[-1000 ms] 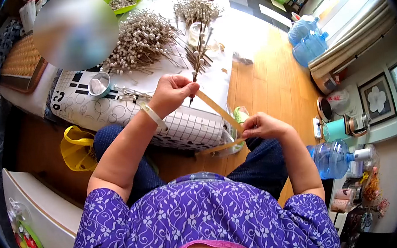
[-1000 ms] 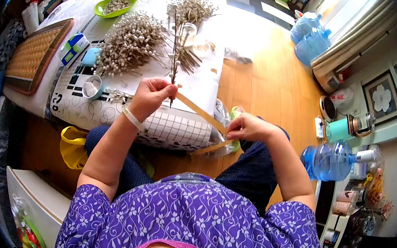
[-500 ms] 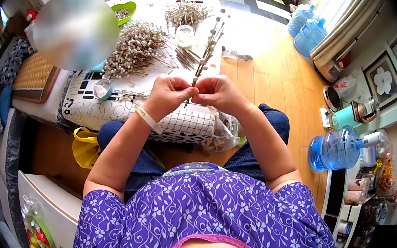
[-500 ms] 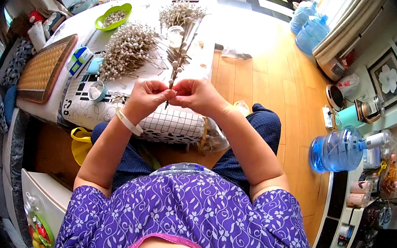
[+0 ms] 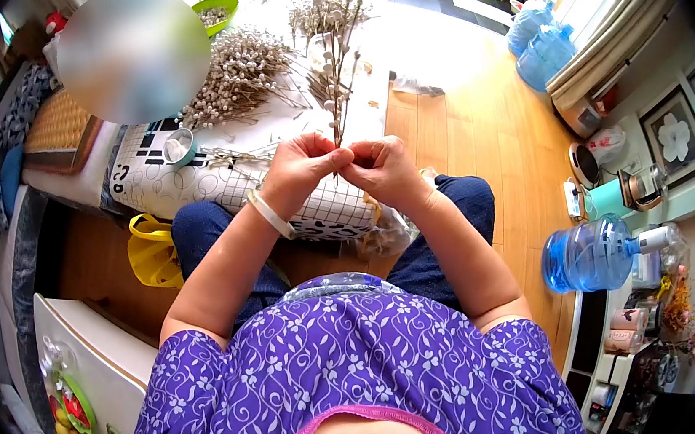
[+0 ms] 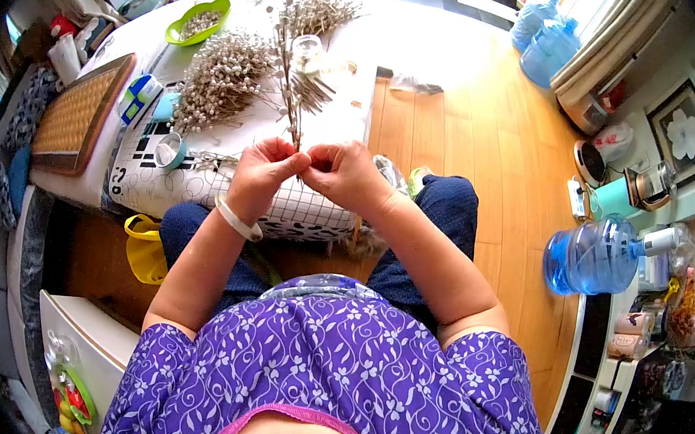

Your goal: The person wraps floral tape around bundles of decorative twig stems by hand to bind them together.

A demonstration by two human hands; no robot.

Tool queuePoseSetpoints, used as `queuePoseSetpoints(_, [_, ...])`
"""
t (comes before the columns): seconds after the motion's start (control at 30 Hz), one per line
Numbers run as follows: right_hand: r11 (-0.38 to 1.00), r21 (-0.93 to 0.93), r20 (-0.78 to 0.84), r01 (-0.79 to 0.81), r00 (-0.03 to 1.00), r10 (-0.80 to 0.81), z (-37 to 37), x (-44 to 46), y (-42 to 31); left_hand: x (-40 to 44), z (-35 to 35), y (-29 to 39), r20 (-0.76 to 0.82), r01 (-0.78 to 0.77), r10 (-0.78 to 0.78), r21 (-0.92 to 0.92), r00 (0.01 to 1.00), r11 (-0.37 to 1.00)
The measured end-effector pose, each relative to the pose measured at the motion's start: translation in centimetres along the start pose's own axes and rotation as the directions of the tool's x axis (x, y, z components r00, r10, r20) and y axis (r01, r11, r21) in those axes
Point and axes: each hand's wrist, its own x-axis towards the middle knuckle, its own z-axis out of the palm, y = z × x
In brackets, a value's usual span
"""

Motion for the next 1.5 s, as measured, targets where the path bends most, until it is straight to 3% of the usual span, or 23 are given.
queuePoseSetpoints(0.13, [0.999,-0.018,0.014,-0.033,0.999,0.033,0.1,0.1,0.3,-0.4,0.6,-1.1,0.012,-0.064,0.065,-0.029,0.998,0.998])
queuePoseSetpoints(0.2, [0.970,-0.241,0.008,-0.014,1.000,0.017,-0.3,0.2,0.3,-0.4,0.5,-1.2,-0.019,-0.098,0.100,0.065,0.995,0.993])
queuePoseSetpoints(0.23, [0.970,-0.242,0.004,-0.015,1.000,0.017,-0.2,0.2,0.6,-0.2,0.3,-1.5,-0.014,-0.099,0.100,0.065,0.995,0.993])
queuePoseSetpoints(0.3, [0.999,0.010,0.021,0.031,0.999,-0.031,0.3,0.5,1.9,0.1,-0.2,-1.7,-0.031,-0.070,0.072,0.060,0.997,0.996])
queuePoseSetpoints(0.43, [0.992,-0.115,0.031,0.049,0.998,-0.045,0.5,1.7,2.8,1.1,-1.4,-2.1,-0.058,-0.034,0.033,-0.014,0.998,0.999])
queuePoseSetpoints(0.57, [0.993,-0.110,0.007,0.032,0.999,-0.031,1.0,3.1,2.9,2.7,-2.8,-2.6,-0.079,-0.036,0.040,0.052,0.996,0.998])
queuePoseSetpoints(0.63, [0.994,-0.105,-0.025,0.021,0.999,-0.024,0.9,4.1,3.0,3.2,-2.7,-2.3,-0.068,-0.030,0.032,0.030,0.997,0.999])
queuePoseSetpoints(0.7, [0.998,-0.064,-0.016,0.021,1.000,-0.022,0.6,4.9,3.7,3.6,-2.8,-2.7,-0.014,-0.021,0.019,-0.123,1.000,0.992])
queuePoseSetpoints(0.77, [0.992,-0.124,-0.012,-0.012,1.000,0.011,0.4,5.7,4.3,4.3,-3.4,-3.5,-0.027,-0.037,0.035,-0.099,0.999,0.994])
queuePoseSetpoints(0.87, [0.998,-0.055,-0.016,-0.039,0.999,0.038,0.4,6.9,6.8,5.8,-4.9,-4.5,-0.028,-0.064,0.065,0.020,0.998,0.998])
queuePoseSetpoints(1.0, [0.991,-0.002,0.065,-0.137,0.988,0.137,0.5,7.9,8.1,6.8,-6.1,-5.3,-0.078,0.004,-0.007,-0.031,0.997,1.000])
queuePoseSetpoints(1.03, [0.987,0.066,0.092,-0.147,0.986,0.141,0.5,8.0,8.4,6.9,-6.6,-5.5,-0.029,0.011,-0.012,-0.038,0.999,0.999])
queuePoseSetpoints(1.1, [0.987,0.018,0.139,-0.160,0.978,0.156,0.5,8.1,8.3,7.2,-7.0,-5.6,0.021,0.049,-0.049,-0.038,0.999,0.998])
queuePoseSetpoints(1.17, [0.955,0.231,0.116,-0.188,0.980,0.164,0.8,8.4,8.9,7.5,-7.1,-4.9,0.005,0.095,-0.095,0.031,0.995,0.995])
queuePoseSetpoints(1.23, [0.978,0.126,0.125,-0.168,0.980,0.153,0.1,8.9,9.7,8.1,-7.3,-5.1,0.006,0.052,-0.053,0.094,0.999,0.994])
queuePoseSetpoints(1.3, [0.958,0.061,0.275,-0.281,0.927,0.254,-1.0,8.9,7.9,8.1,-7.7,-4.5,0.006,0.101,-0.104,0.200,0.995,0.975])
queuePoseSetpoints(1.37, [0.927,0.069,0.373,-0.370,0.871,0.320,-3.4,8.7,6.9,8.1,-8.1,-4.2,-0.003,0.080,-0.081,0.136,0.997,0.987])
queuePoseSetpoints(1.43, [0.916,-0.094,0.435,-0.391,0.811,0.391,-6.2,8.2,7.3,7.9,-8.5,-3.9,-0.021,0.094,-0.092,0.108,0.996,0.990])
queuePoseSetpoints(1.5, [0.861,-0.145,0.354,-0.488,0.787,0.506,-8.5,7.3,7.3,7.7,-8.8,-3.6,-0.029,0.086,-0.083,0.119,0.996,0.989])
